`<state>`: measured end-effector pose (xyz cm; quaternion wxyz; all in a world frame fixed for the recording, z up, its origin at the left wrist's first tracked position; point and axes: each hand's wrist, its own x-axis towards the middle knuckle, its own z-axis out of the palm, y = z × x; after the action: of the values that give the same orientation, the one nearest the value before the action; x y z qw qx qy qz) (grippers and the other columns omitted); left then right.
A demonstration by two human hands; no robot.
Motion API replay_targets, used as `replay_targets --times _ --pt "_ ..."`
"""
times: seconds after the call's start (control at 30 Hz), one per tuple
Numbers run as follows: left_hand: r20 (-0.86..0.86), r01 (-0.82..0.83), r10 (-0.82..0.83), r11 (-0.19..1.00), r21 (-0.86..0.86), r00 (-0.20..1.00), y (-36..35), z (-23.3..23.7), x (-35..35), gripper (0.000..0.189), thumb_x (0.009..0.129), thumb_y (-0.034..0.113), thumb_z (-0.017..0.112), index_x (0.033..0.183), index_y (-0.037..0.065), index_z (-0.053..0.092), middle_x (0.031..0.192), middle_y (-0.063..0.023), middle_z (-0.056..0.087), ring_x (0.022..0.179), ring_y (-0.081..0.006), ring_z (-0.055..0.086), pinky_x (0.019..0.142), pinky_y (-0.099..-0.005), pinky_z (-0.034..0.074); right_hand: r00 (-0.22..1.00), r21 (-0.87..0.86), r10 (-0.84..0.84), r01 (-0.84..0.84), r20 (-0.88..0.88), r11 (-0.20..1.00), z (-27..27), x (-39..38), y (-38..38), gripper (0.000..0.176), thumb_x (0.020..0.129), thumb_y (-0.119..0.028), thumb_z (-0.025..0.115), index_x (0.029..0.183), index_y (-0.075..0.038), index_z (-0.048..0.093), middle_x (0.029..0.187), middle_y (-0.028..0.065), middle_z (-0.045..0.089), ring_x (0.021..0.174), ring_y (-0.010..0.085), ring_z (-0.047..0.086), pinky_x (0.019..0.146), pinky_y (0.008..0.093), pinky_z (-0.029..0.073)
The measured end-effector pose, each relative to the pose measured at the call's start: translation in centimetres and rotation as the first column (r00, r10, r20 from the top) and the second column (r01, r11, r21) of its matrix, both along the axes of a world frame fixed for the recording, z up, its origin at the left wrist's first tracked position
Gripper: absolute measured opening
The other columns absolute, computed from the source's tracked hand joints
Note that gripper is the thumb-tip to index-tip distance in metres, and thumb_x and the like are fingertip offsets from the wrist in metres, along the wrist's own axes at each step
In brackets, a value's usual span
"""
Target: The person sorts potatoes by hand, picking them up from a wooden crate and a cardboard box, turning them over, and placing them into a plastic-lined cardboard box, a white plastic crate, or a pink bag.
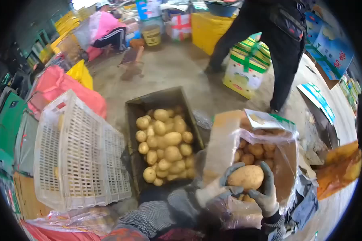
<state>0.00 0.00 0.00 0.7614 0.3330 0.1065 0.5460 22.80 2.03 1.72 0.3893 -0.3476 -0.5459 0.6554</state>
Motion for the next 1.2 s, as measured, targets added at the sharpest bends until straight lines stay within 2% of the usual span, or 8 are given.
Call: replay_targets --times 0.1,0.27,0.6,0.8,0.9,0.93,1.03,1.2 --pt "-0.408 0.056 -0.169 0.96 -0.274 0.897 -3.4 -0.4 -1.8 0.085 0.086 0.014 0.076 0.154 0.008 0.026 0.137 -0.0131 0.048 0.103 -0.0186 0.061 0.089 -0.0309 0.052 0.989 -0.077 -0.075 0.085 0.128 0.993 -2.1 -1.9 -3.8 0.099 0.072 -0.008 0.086 0.152 -0.002 0.027 0.139 0.0155 0.046 0.127 0.0265 0.049 0.106 0.041 0.045" --pt "-0.226 0.107 -0.169 0.959 -0.264 0.959 -0.8 0.1 0.8 0.088 0.082 0.008 0.074 0.154 0.005 0.023 0.146 -0.0145 0.042 0.127 -0.0246 0.053 0.092 -0.0341 0.054 0.989 -0.099 -0.134 0.14 0.058 0.985 -0.7 0.9 -1.9 0.095 0.072 -0.012 0.087 0.149 -0.003 0.033 0.138 0.0144 0.046 0.126 0.0228 0.049 0.104 0.0381 0.045" --pt "-0.211 0.117 -0.209 0.917 -0.381 0.955 -0.4 0.3 0.5 0.082 0.086 0.002 0.067 0.155 0.006 0.023 0.143 -0.0146 0.047 0.12 -0.0243 0.057 0.084 -0.0342 0.057 0.98 -0.21 -0.098 0.133 0.173 0.969 0.7 0.7 -1.2 0.1 0.078 -0.034 0.082 0.153 -0.002 0.025 0.137 0.0117 0.051 0.122 0.0212 0.054 0.101 0.0347 0.046" --pt "-0.331 -0.002 -0.092 0.963 -0.271 0.939 -0.5 -0.7 0.5 0.078 0.09 0.004 0.063 0.156 0.007 0.022 0.136 -0.0159 0.051 0.115 -0.0231 0.059 0.087 -0.0364 0.056 0.995 -0.32 -0.092 0.079 -0.026 0.944 -1.2 0.7 -0.5 0.093 0.082 -0.032 0.079 0.152 -0.002 0.026 0.14 0.014 0.048 0.124 0.0224 0.053 0.101 0.0356 0.046" --pt "-0.327 -0.142 0.015 0.918 -0.369 0.945 -0.4 -2.2 0.7 0.07 0.094 0.025 0.065 0.152 0.005 0.032 0.138 -0.0097 0.052 0.124 -0.0201 0.053 0.106 -0.0347 0.045 0.983 0.069 -0.152 0.145 0.099 0.987 -3.6 0.0 -1.3 0.085 0.084 -0.021 0.077 0.151 -0.004 0.029 0.144 0.016 0.045 0.128 0.0255 0.051 0.106 0.0381 0.044" --pt "-0.207 -0.121 0.033 0.894 -0.432 0.978 -0.7 -3.0 0.8 0.067 0.096 0.029 0.063 0.151 0.006 0.033 0.137 -0.009 0.053 0.124 -0.0204 0.054 0.106 -0.0356 0.045 0.935 0.344 -0.115 -0.008 0.335 0.939 -2.7 -0.3 -1.2 0.078 0.084 -0.01 0.075 0.15 -0.006 0.033 0.15 0.018 0.04 0.133 0.0281 0.048 0.108 0.0412 0.043" --pt "0.025 -0.062 0.087 0.855 -0.515 0.996 -1.1 -5.7 0.2 0.059 0.099 0.037 0.058 0.147 0.008 0.039 0.134 -0.0072 0.054 0.123 -0.0214 0.055 0.106 -0.0385 0.046 0.888 0.562 -0.043 -0.252 0.458 0.788 -2.2 -2.0 -1.1 0.044 0.086 -0.002 0.069 0.129 -0.003 0.06 0.133 0.0175 0.059 0.121 0.0263 0.059 0.1 0.0368 0.049" --pt "0.02 -0.24 0.349 0.682 -0.691 0.937 1.2 -6.0 -4.0 0.05 0.098 0.043 0.059 0.133 0.008 0.05 0.126 -0.0112 0.06 0.114 -0.0251 0.06 0.099 -0.0424 0.052 0.821 0.096 -0.131 0.093 0.556 0.991 -9.1 1.5 3.8 0.031 0.094 -0.006 0.06 0.125 -0.001 0.063 0.112 0.0099 0.069 0.104 0.0145 0.064 0.088 0.0297 0.052"
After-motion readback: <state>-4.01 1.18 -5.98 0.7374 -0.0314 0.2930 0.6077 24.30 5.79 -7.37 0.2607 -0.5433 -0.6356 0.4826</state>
